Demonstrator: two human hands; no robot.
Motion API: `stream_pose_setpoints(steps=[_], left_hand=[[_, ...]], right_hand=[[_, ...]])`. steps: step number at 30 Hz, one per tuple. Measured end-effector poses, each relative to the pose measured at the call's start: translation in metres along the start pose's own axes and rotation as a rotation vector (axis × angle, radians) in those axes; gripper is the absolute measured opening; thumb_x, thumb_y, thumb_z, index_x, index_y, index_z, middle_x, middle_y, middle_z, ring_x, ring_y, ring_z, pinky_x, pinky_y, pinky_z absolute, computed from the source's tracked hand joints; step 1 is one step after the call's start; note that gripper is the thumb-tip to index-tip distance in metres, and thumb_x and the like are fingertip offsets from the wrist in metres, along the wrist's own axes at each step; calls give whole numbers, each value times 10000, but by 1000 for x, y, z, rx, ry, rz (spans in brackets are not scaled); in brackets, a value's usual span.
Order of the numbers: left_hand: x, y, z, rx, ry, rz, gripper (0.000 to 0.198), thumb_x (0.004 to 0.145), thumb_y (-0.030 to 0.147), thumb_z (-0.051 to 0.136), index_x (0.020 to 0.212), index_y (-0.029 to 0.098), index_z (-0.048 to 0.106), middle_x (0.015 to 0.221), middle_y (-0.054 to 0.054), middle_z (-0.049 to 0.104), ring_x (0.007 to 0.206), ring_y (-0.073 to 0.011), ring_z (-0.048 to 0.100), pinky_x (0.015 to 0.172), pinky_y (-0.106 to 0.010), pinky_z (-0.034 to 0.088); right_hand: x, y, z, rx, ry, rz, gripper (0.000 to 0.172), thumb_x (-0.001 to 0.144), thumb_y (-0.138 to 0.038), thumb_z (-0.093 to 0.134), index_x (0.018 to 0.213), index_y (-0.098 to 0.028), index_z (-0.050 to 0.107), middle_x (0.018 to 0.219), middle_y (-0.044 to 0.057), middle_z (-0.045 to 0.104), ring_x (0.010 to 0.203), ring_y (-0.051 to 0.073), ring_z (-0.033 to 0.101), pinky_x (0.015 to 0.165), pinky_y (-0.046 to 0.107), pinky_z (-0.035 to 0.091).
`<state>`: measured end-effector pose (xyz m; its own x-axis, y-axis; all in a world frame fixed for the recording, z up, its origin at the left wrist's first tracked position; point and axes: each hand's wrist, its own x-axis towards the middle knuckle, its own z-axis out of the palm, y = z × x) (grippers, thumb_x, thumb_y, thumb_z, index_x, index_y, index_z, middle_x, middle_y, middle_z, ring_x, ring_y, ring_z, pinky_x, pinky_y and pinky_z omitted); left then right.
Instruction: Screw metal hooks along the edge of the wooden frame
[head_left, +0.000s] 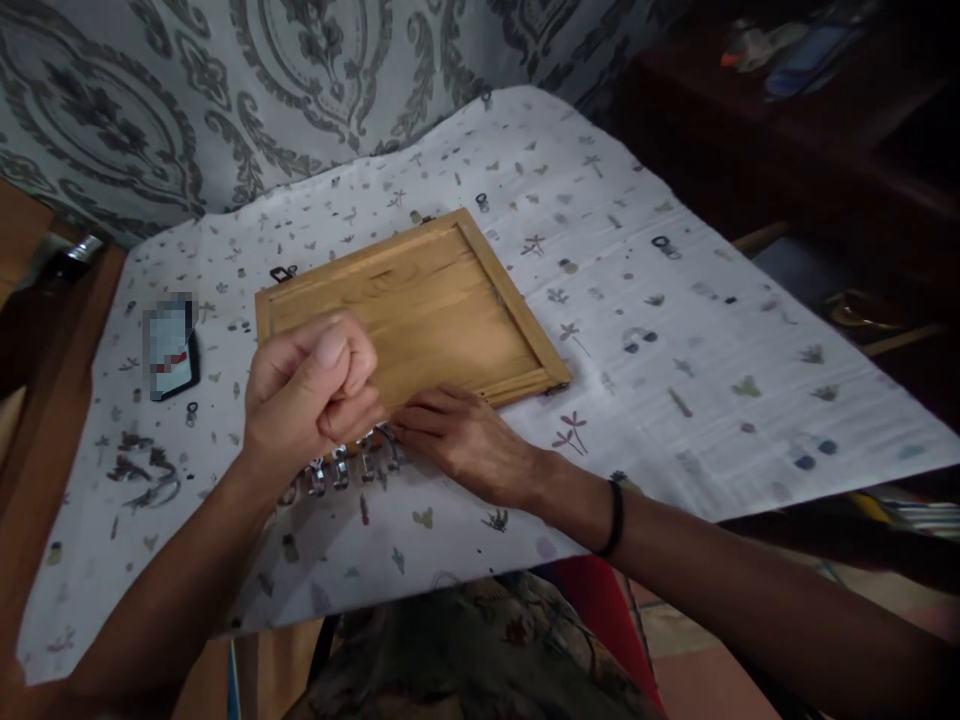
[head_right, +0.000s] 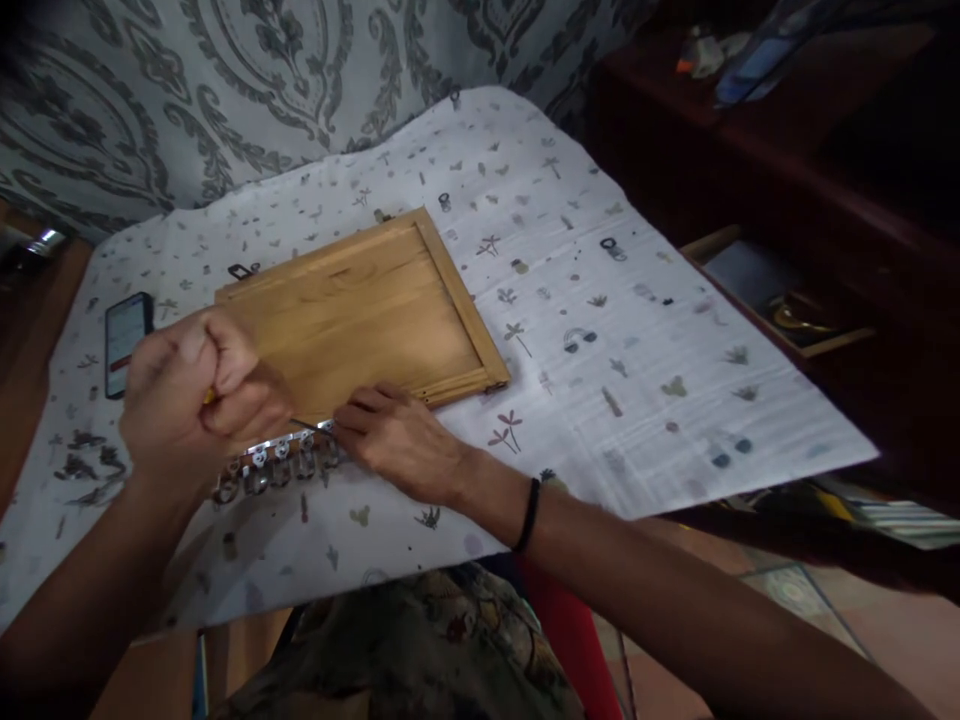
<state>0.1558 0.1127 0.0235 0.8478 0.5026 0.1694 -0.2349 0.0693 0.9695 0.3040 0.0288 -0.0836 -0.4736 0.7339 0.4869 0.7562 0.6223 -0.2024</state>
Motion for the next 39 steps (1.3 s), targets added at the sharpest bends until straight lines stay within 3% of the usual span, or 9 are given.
stream_pose_setpoints(steps=[5,9,11,16,20,26,39], left_hand=[[9,-1,-14,-42,-153,-60,454,1039,454,515,667,210,422,474,101,166,310,-34,121,332,-186,140],[11,-3,-11,-38,-206,-53,440,1051,422,504,678,206,414,488,104,173,316,-26,128,337,-167,147],[7,-4,-1,4,-126,0,411,1051,402,515,700,201,444,500,106,195,326,-20,138,347,-162,169],[-11,4,30,144,267,211,327,1025,336,585,738,189,537,546,83,308,362,-26,208,368,-198,193],[-15,13,36,109,451,281,296,1004,235,600,715,180,571,629,53,373,362,-20,221,353,-223,166],[-11,-1,29,104,425,260,335,995,351,642,721,175,560,606,68,345,366,-16,160,354,-229,139],[-12,-11,28,87,435,289,304,1015,305,613,751,167,551,624,73,358,383,-11,180,370,-210,161]], right_hand=[[0,0,-1,-2,7,5,147,1008,-156,570,1009,-136,715,998,63,765,950,231,610,787,357,460],[-1,1,-1,1,21,5,176,1021,-150,538,992,-137,711,976,69,759,939,224,598,783,361,460],[-1,1,0,11,35,3,192,1027,-152,526,977,-137,710,962,69,755,941,220,598,789,357,463],[-1,1,2,17,44,-7,210,1033,-176,521,943,-144,708,952,74,755,946,223,606,794,361,464],[-1,1,3,8,42,-3,212,1038,-183,515,966,-144,710,1025,83,763,960,220,607,804,357,459],[-1,1,3,-18,36,-4,194,1031,-180,530,975,-145,712,1010,78,767,969,222,613,821,355,458],[-1,1,2,1,28,-1,217,1039,-175,507,978,-139,712,980,77,759,966,224,610,809,363,457]])
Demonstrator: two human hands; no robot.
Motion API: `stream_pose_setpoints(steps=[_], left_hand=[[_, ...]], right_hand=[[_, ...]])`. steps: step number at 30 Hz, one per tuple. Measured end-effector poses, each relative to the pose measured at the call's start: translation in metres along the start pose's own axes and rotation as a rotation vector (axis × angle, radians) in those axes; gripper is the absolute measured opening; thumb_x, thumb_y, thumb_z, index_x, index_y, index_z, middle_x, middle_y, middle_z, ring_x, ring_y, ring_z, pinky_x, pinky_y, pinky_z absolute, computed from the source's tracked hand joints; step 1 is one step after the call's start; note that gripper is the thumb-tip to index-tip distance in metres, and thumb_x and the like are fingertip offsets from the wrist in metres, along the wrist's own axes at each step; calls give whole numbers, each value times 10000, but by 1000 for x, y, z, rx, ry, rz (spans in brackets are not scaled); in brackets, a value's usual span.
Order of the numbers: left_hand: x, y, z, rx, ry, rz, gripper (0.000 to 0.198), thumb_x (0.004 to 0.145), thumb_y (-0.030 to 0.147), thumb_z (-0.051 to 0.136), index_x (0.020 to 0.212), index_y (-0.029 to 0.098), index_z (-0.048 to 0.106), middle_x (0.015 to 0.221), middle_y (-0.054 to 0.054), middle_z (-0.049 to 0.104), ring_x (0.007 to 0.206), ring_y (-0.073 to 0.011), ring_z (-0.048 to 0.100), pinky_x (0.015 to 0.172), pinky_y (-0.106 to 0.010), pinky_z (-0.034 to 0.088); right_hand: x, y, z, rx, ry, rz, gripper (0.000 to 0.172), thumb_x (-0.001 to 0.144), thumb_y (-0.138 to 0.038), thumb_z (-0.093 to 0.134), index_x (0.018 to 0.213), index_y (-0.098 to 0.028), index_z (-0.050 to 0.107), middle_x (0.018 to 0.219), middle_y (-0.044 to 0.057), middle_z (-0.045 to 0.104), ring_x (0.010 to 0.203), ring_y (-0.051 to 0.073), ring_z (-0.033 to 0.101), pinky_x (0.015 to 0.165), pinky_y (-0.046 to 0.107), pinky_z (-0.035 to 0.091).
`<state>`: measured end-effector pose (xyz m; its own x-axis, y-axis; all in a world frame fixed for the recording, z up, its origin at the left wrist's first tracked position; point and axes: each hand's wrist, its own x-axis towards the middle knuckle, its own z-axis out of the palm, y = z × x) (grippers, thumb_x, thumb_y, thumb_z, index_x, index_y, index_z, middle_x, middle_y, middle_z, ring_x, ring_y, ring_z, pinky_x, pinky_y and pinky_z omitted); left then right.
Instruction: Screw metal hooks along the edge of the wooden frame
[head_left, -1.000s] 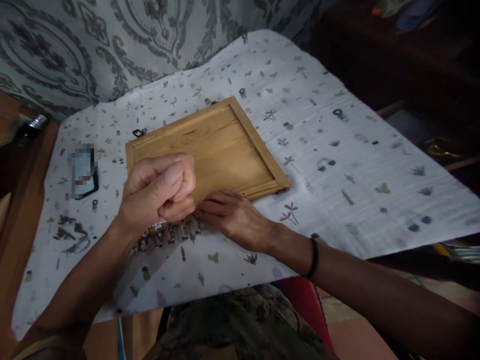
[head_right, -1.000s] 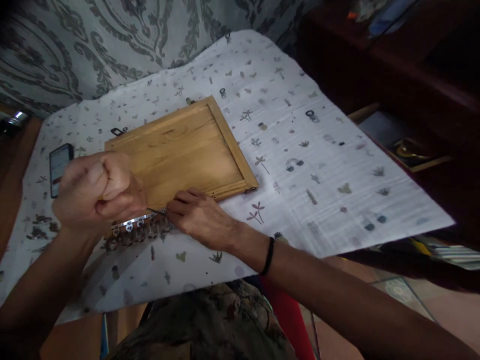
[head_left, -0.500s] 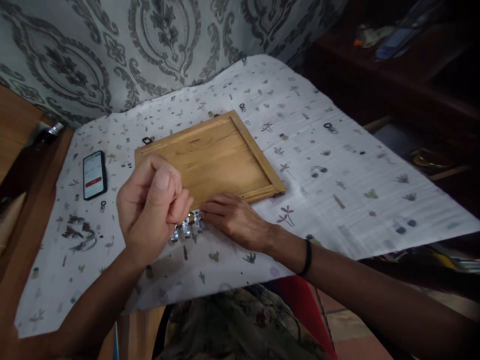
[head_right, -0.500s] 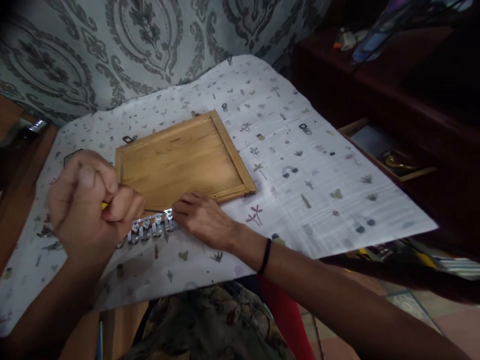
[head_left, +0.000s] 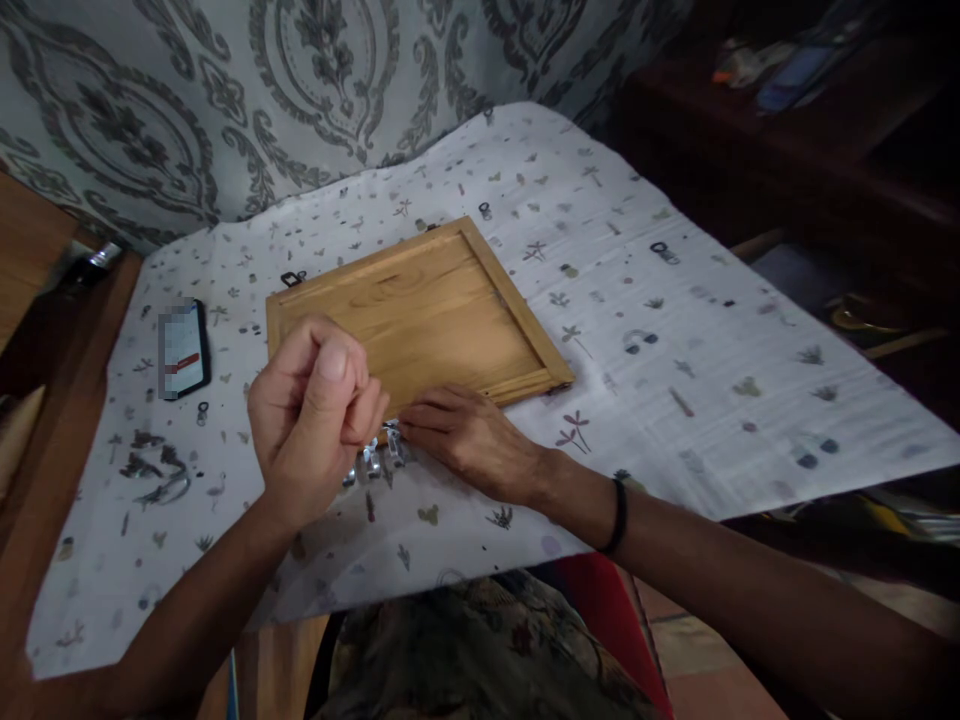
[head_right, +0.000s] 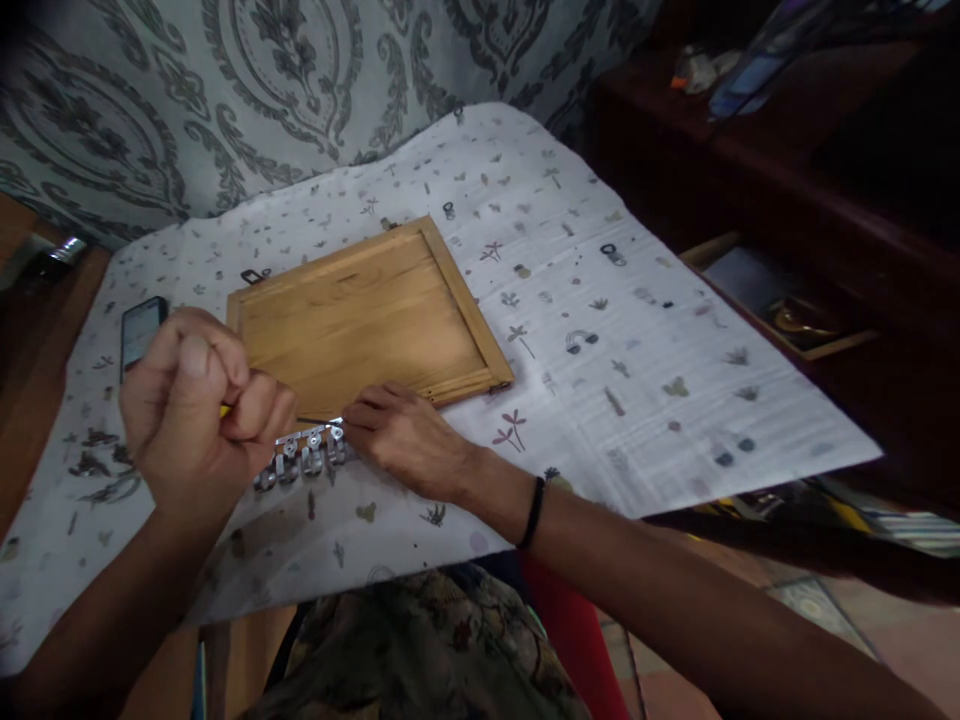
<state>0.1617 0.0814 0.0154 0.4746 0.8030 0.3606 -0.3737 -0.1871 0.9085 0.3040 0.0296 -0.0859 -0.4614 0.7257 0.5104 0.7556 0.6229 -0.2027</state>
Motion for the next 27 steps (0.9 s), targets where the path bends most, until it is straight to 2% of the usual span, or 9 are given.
stream_pose_setpoints(steps=[9,15,22,24,27], left_hand=[[-1,0,3,36,-73,43,330,1022,308,590,727,172,531,592,82,320,369,-13,188,364,-186,193],[-5,4,3,69,-99,10,318,1035,308,556,745,180,531,536,86,326,365,-27,197,366,-194,202],[-3,6,0,40,-18,-71,311,1008,327,613,737,188,549,550,88,282,376,-30,162,378,-210,167],[2,6,-5,20,-91,-93,296,1011,325,607,750,194,557,545,94,257,368,-26,139,375,-203,156],[12,5,-18,-24,-322,-123,281,1045,323,533,790,210,564,507,108,194,341,-29,106,366,-195,144]], right_hand=[[1,0,1,-9,31,-11,219,1039,-179,513,953,-143,711,955,64,761,950,226,622,798,357,458],[0,0,-1,0,25,-8,198,1030,-171,527,968,-129,711,973,67,764,953,230,623,800,355,457],[0,0,-1,-13,13,-9,195,1027,-170,528,989,-126,714,996,81,764,961,231,615,799,363,463],[0,0,-1,-9,6,-7,186,1023,-171,538,988,-129,715,983,73,764,950,229,615,804,361,471],[1,0,-1,-6,9,-4,178,1019,-160,541,987,-132,715,985,70,766,948,226,617,813,353,477]])
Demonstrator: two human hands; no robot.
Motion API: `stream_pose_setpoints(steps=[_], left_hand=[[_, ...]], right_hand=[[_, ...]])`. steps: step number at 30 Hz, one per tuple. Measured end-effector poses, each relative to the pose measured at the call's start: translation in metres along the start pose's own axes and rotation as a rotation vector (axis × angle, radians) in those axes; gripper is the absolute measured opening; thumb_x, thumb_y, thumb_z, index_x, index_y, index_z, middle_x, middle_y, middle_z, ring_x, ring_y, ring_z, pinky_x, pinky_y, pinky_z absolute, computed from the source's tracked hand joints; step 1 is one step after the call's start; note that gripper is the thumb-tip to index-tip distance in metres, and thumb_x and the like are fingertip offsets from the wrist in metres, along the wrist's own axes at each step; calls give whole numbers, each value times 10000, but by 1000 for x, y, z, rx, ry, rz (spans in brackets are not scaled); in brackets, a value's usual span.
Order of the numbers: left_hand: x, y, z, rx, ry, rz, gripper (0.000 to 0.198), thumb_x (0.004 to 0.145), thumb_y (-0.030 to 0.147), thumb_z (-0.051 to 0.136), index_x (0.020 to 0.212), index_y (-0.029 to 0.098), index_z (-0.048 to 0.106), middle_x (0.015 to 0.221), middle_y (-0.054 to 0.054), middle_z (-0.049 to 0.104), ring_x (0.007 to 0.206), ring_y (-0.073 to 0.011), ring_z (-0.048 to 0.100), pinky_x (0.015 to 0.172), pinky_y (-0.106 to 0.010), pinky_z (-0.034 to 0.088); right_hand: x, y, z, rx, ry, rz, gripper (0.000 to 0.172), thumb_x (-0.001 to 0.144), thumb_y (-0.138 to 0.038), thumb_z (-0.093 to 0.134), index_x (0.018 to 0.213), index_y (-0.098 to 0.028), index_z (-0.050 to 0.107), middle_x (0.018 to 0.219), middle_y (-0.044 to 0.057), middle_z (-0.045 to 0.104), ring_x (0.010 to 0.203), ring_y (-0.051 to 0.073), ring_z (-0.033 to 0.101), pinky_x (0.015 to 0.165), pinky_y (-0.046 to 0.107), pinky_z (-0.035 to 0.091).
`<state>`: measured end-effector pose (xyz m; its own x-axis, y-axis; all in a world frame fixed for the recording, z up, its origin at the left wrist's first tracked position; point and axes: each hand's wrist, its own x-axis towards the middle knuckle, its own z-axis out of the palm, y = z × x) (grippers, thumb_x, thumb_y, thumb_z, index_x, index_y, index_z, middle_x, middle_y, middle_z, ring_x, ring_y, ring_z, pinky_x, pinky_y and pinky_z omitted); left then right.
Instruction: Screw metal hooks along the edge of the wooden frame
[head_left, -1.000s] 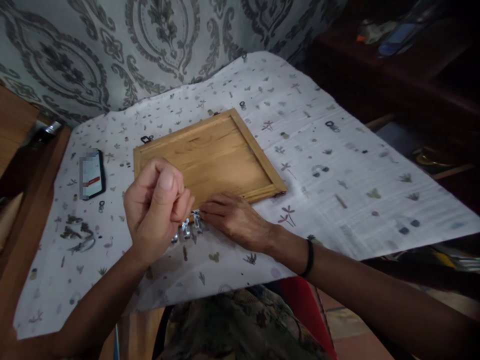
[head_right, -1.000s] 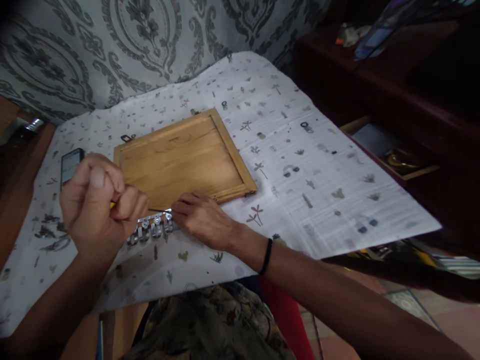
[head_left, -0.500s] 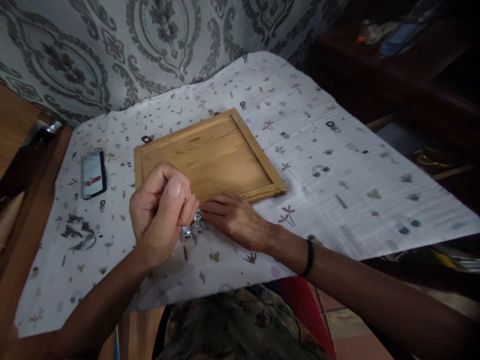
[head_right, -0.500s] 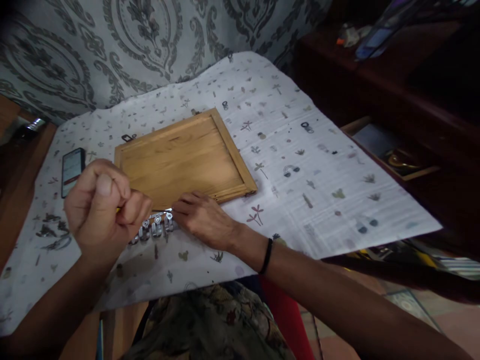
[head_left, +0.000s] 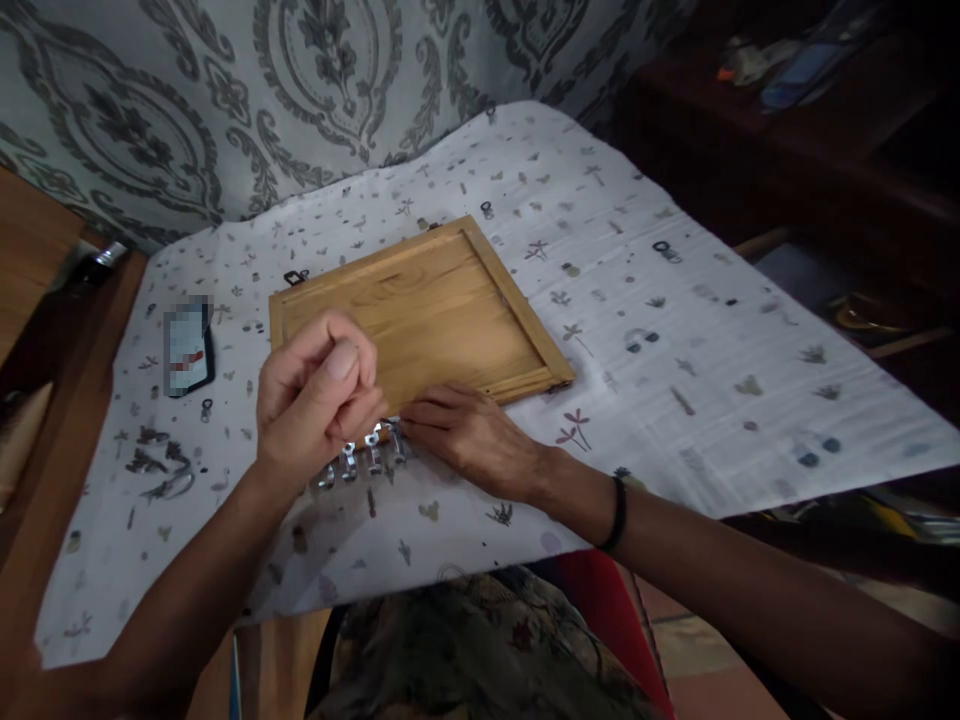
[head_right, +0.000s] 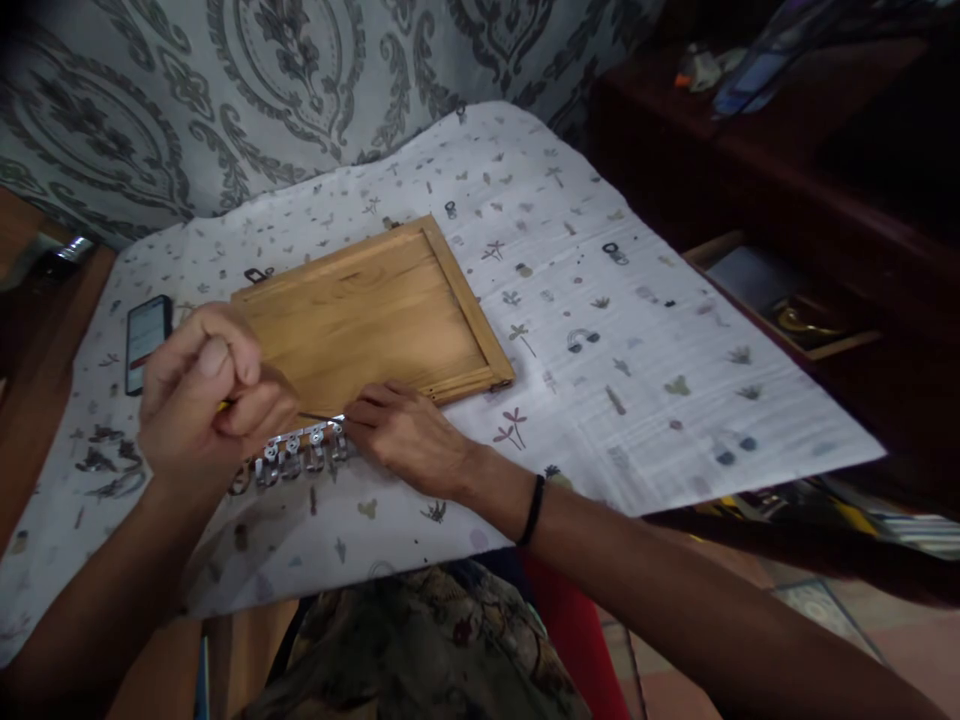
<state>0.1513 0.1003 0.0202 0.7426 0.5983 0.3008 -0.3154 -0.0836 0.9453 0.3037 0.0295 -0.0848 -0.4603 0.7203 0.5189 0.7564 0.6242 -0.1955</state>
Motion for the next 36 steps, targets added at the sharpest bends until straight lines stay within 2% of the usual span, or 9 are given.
stream_pose_setpoints(steps=[2,4,9,12,14,19,28,33,36], left_hand=[[2,0,-8,-13,-125,-17,283,1065,316,475,820,214,572,494,112,171,334,-36,100,366,-197,143],[3,-1,-11,5,-133,-23,269,1065,324,473,843,214,579,492,110,196,349,-44,124,379,-203,167],[1,-3,4,199,232,44,269,984,490,631,937,228,592,572,51,496,509,-115,462,516,-247,413],[0,-6,16,152,437,83,271,955,439,696,851,220,574,546,78,409,466,-83,370,472,-216,357],[1,-9,22,109,474,141,312,967,420,685,778,204,561,507,98,288,413,-59,233,412,-202,250],[5,-11,18,23,248,92,381,993,459,630,728,204,530,495,113,174,358,-37,112,358,-199,147],[19,-3,-14,-60,-131,-113,406,1012,420,596,705,208,435,461,132,177,305,-9,110,336,-148,183],[17,-5,-12,-81,-107,-110,399,1004,400,611,709,203,428,475,133,175,333,-7,101,361,-134,190],[10,-6,-3,-52,2,-38,377,989,382,642,721,201,447,493,128,194,360,-15,106,376,-141,196]], right_hand=[[0,0,0,-6,8,-3,169,1014,-151,548,993,-124,713,1003,76,768,957,228,621,816,353,474],[0,0,0,-12,9,-4,155,1009,-150,560,998,-119,712,996,77,769,951,229,623,814,354,468],[1,0,1,-25,2,-5,174,1019,-163,547,992,-136,716,1009,74,773,957,226,620,809,355,462],[0,0,1,-15,-8,0,173,1017,-159,548,996,-134,718,1021,84,773,958,222,618,816,354,468],[0,1,1,-12,-14,4,164,1012,-162,559,994,-135,720,1019,85,773,956,222,617,816,355,469],[-1,1,0,-16,8,-7,170,1008,-161,561,980,-127,725,1005,87,774,950,233,622,800,363,474],[-2,1,3,47,2,4,154,991,-125,574,1033,-122,722,1014,93,766,979,235,624,807,372,490],[-2,0,3,29,9,-2,156,990,-128,576,1041,-111,723,1002,94,766,974,231,624,819,367,497],[-3,0,4,22,3,0,147,985,-132,589,1047,-119,722,1007,100,764,970,224,625,829,363,497]])
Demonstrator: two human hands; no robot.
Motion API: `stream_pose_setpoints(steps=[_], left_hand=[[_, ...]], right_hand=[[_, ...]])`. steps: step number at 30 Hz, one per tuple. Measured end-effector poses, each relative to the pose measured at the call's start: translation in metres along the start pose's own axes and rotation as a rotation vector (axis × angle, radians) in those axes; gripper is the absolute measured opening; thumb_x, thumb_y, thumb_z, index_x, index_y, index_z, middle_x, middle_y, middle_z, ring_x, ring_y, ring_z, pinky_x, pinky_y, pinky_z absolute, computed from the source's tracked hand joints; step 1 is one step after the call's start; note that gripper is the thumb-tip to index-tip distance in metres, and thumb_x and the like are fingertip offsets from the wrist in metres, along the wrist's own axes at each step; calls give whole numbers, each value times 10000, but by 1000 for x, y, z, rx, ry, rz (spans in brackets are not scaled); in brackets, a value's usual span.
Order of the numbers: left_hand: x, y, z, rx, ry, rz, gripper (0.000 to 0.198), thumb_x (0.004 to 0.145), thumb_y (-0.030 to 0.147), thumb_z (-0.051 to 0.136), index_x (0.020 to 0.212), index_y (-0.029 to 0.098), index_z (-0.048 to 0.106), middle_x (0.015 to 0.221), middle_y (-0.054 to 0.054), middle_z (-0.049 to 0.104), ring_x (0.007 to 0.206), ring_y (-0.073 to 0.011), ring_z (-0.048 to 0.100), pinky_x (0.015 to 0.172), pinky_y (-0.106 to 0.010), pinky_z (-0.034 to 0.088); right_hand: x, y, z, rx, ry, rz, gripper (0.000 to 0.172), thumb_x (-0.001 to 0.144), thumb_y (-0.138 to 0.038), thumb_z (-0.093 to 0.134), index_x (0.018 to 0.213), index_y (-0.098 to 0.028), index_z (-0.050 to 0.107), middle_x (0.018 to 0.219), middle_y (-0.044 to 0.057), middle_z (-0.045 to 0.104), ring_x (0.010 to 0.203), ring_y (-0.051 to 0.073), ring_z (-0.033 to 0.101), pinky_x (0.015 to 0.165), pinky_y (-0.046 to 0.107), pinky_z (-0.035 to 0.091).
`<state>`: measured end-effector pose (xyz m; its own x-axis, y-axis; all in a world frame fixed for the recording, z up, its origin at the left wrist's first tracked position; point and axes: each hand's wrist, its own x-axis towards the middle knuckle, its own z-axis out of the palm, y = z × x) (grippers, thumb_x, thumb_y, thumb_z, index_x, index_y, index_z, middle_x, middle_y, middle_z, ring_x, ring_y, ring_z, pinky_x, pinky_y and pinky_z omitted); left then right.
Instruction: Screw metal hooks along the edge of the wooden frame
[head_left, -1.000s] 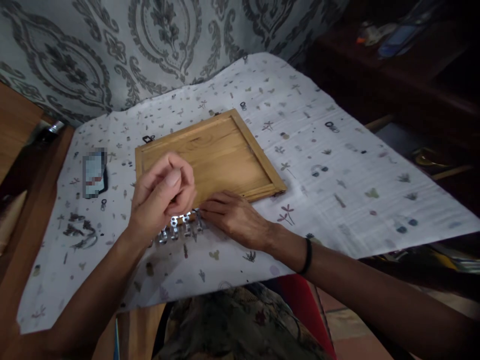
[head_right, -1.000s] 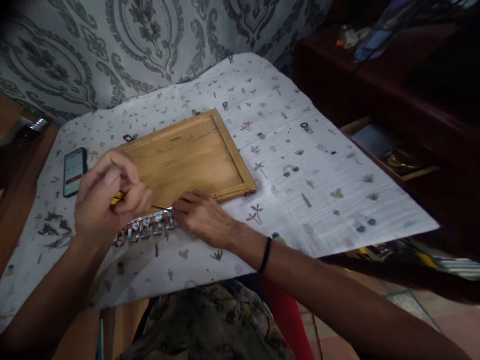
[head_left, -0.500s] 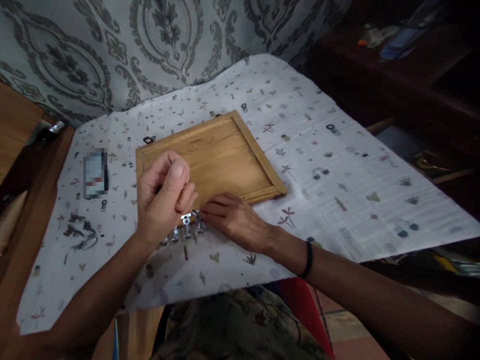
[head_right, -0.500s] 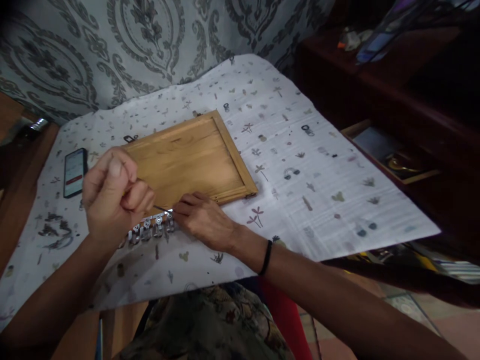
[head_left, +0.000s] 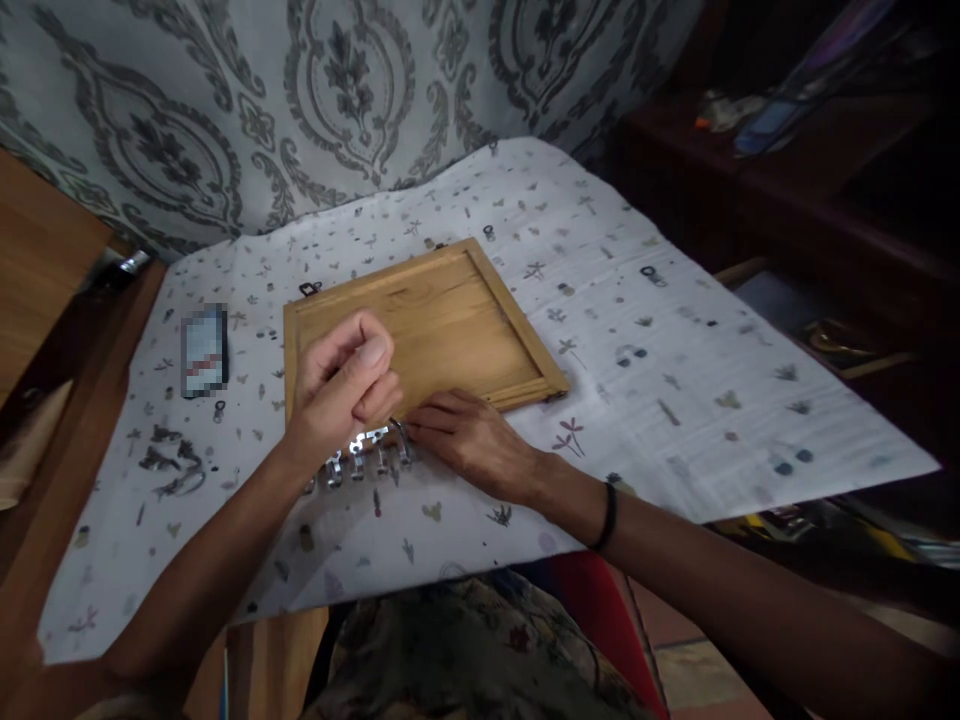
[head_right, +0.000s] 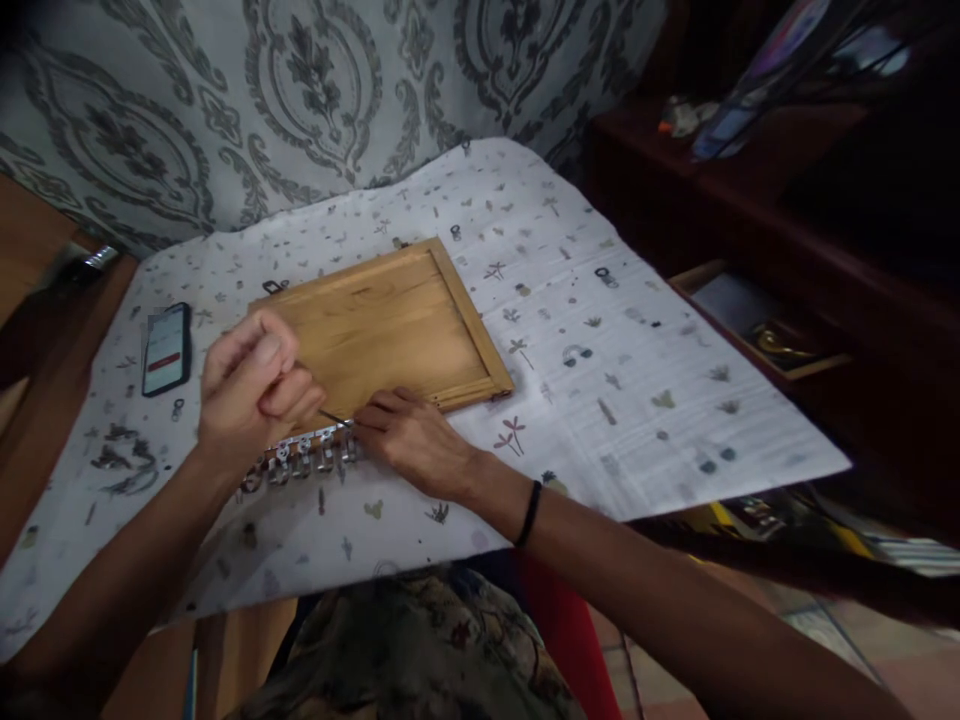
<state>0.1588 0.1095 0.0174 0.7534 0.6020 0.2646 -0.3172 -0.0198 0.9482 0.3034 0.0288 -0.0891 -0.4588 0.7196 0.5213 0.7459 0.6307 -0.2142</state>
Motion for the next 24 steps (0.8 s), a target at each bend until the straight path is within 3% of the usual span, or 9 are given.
stream_pose_setpoints(steps=[5,7,11,16,24], left_hand=[[-12,19,9,38,344,250,318,977,346,663,737,204,511,515,105,218,387,-37,104,377,-194,163],[-19,32,8,52,443,288,290,967,290,670,732,198,525,573,83,281,402,-35,108,380,-219,139],[-40,41,0,122,472,250,292,956,274,680,713,189,542,594,71,310,405,-30,136,392,-246,133],[-73,33,-13,177,520,219,291,965,267,665,714,193,538,527,77,285,410,-47,176,407,-249,153],[-108,42,-26,102,665,245,252,967,249,644,733,193,566,518,89,199,415,-50,119,419,-251,146]], right_hand=[[-1,2,3,12,58,5,141,997,-161,582,999,-141,721,1025,99,766,949,219,639,836,354,502],[0,2,3,52,71,33,140,998,-197,595,1048,-136,711,996,100,758,922,216,641,828,352,512],[3,-1,-1,92,24,95,235,961,-206,656,1179,-123,686,1044,112,734,940,227,634,852,372,538],[6,-1,-2,128,-7,133,171,986,-209,615,1099,-155,731,1019,96,715,940,217,616,846,364,542],[3,-4,-3,17,-31,37,274,1031,-175,497,1206,-157,707,1059,122,705,966,238,585,835,391,527]])
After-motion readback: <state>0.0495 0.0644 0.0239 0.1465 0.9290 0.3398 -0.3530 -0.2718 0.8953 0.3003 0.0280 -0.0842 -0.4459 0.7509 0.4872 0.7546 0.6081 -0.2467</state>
